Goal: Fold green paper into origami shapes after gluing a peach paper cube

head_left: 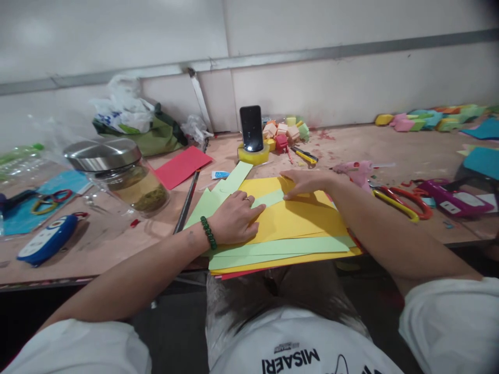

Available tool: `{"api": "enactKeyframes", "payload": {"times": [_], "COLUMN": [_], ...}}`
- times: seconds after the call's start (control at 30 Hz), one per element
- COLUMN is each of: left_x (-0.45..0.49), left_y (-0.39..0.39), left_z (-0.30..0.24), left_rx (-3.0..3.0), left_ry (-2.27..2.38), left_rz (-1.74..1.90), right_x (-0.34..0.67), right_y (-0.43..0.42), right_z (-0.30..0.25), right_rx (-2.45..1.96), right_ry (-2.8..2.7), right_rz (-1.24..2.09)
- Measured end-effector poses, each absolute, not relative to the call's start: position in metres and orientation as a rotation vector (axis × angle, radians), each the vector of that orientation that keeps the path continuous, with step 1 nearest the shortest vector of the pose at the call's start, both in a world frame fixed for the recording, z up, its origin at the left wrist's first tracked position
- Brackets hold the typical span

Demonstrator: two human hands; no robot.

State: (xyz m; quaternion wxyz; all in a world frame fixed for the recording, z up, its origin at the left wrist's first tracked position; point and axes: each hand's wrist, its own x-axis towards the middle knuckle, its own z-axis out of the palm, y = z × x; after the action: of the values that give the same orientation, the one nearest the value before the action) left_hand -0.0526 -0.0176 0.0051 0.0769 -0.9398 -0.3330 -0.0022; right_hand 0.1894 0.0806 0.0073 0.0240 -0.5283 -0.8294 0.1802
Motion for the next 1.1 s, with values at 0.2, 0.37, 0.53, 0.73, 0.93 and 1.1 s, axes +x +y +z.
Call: {"api": "enactKeyframes", "payload": {"times": [0.2,0.37,0.53,0.73,0.93,1.1], "left_x": [-0.053,-0.050,-0.054,-0.070,-0.070,-0.069], "left_y": [-0.019,-0.021,-0.019,-0.009,-0.009,-0.011], "left_z": [0.007,0.008,0.010,0.023,0.025,0.023], "left_rx": [-2.829,-2.816,-2.836,-3.051,-3.030,-3.002], "left_ry": [-1.000,-0.991,-1.003,-0.885,-0.891,-0.907], "left_rz": [-0.045,-0.024,-0.045,0.024,0.087,0.096], "right_x": [0.212,0.182,0.145,0.141,0.125,0.126], "right_y": [0.083,0.067,0.048,0.044,0.037,0.043], "right_z": [0.018,0.017,0.006,0.007,0.014,0.018], "right_rx": [-1.622,-1.239,-1.195,-1.315,-1.592,-1.528], "right_ry": [-2.576,-2.352,-2.627,-2.695,-2.757,-2.804], "right_rz": [0.684,0.777,0.825,0.837,0.493,0.616]}}
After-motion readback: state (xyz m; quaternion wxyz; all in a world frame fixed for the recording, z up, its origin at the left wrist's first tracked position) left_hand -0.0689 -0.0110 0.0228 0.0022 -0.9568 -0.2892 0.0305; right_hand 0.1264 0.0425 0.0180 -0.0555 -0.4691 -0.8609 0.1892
